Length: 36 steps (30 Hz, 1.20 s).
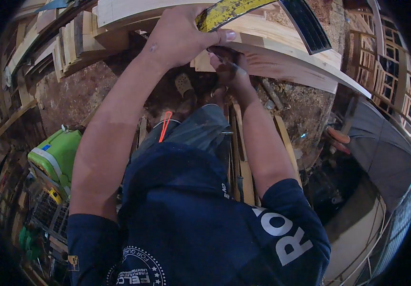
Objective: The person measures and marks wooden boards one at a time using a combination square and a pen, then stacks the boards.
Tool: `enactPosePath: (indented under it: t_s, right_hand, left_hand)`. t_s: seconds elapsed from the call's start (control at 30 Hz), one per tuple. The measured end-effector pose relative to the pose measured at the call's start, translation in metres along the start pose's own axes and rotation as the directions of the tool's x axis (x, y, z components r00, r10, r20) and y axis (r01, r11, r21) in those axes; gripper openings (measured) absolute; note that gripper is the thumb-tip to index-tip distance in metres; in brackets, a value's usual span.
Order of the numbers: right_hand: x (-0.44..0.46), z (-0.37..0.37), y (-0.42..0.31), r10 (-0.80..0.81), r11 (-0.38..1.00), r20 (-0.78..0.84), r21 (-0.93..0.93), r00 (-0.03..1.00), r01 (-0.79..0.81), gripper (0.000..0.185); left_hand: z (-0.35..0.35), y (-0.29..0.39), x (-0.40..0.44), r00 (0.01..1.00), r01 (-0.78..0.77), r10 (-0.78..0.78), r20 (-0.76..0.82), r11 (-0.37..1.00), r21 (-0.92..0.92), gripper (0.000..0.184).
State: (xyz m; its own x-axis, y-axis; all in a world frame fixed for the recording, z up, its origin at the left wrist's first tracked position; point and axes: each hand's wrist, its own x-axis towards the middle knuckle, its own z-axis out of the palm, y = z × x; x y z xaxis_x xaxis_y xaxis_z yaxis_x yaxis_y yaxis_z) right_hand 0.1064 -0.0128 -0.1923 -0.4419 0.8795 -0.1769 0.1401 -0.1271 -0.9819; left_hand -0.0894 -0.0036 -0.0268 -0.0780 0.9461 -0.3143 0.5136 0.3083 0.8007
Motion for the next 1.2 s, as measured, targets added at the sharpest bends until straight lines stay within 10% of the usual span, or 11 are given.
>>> enactPosePath:
  t_s: [0.57,0.67,1.0,1.1,1.2]
  right_hand:
    - [0.002,-0.001,0.011,-0.075,0.982,-0.004,-0.176,0.997,0.073,0.031]
    - [-0.002,0.006,0.001,0.047,0.998,-0.078,0.047,0.996,-0.043,0.027]
    - [-0.084,-0.037,-0.001,0.244,0.917,-0.08,-0.304,0.967,-0.257,0.028]
    - [-0.122,-0.041,-0.025,0.251,0.89,-0.181,-0.343,0.951,-0.3,0.029]
    - [-0.142,-0.05,-0.047,0.323,0.8,-0.288,-0.426,0.902,-0.423,0.03]
  left_hand:
    - [0.001,0.001,0.002,1.0,0.026,-0.026,-0.007,0.998,0.06,0.073]
    - [0.001,-0.001,0.002,1.0,0.002,-0.002,-0.008,0.999,0.039,0.071]
    - [-0.006,-0.003,0.0,0.955,-0.289,0.295,0.032,0.902,0.32,0.066]
    - [-0.012,0.009,0.0,0.985,-0.153,0.121,0.12,0.941,0.303,0.062]
    - [-0.005,-0.013,0.008,0.917,-0.379,0.398,0.029,0.847,0.372,0.054]
